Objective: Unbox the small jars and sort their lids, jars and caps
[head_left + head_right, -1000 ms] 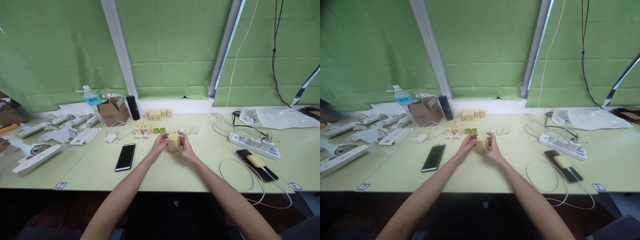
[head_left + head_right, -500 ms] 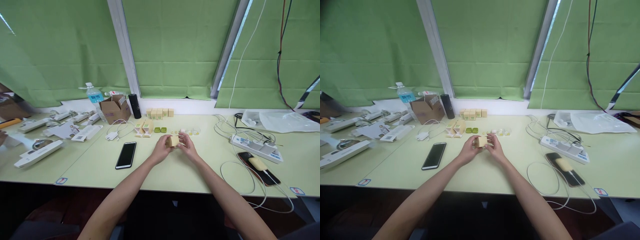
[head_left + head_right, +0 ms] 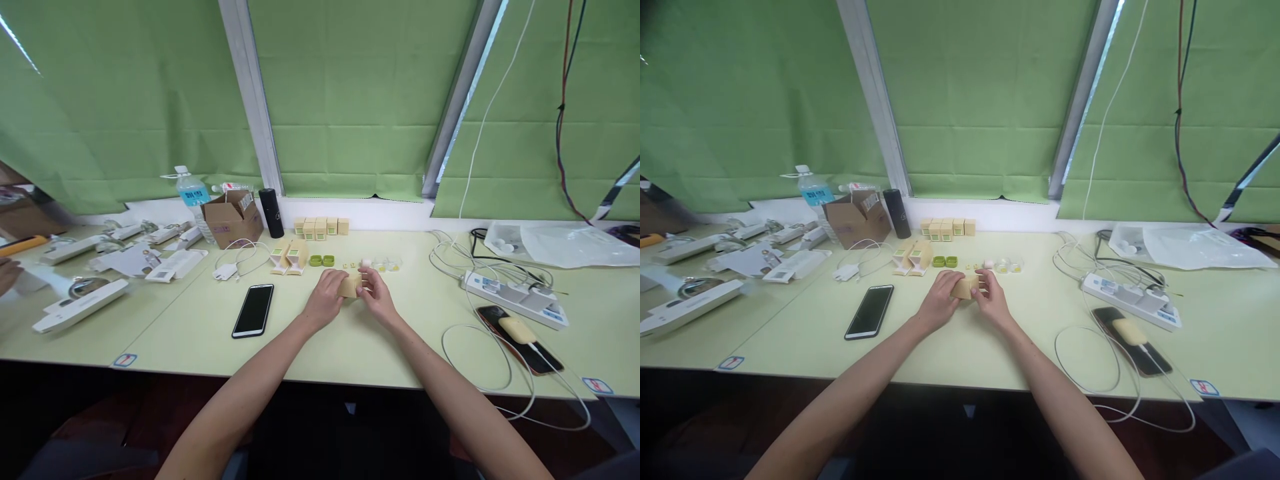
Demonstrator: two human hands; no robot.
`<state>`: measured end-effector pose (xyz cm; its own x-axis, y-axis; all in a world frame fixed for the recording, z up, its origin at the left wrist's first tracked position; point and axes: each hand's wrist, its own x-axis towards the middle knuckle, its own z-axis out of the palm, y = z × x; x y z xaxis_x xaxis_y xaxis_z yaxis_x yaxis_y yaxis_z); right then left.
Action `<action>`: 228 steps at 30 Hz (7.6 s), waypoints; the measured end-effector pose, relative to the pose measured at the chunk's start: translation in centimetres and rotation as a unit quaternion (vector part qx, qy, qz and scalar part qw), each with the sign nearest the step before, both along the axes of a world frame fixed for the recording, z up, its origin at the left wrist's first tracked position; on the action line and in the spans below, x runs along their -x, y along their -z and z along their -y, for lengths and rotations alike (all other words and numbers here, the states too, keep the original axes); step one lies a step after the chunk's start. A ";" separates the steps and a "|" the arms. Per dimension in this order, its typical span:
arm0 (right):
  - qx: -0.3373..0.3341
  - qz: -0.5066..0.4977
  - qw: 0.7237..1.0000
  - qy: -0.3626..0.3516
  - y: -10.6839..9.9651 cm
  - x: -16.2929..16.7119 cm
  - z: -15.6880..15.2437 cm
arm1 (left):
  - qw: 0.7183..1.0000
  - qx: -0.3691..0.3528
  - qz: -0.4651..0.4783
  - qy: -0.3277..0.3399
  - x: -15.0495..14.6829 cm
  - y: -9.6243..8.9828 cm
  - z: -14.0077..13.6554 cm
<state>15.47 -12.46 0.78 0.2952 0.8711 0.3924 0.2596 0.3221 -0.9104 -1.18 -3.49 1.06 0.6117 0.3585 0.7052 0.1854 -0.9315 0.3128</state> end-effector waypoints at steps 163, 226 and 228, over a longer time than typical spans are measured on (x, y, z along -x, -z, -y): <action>0.019 -0.363 0.913 -0.183 -3.8 3.6 -2.1 | 0.977 0.121 0.166 -0.059 0.1 -1.1 0.2; 0.030 -0.295 0.953 -0.056 -4.4 3.3 -2.0 | 0.900 0.369 0.226 0.043 -0.6 -1.1 0.1; 0.035 -0.286 0.956 -0.056 -4.5 3.4 -1.8 | 0.890 0.385 0.234 0.061 -0.6 -1.2 0.1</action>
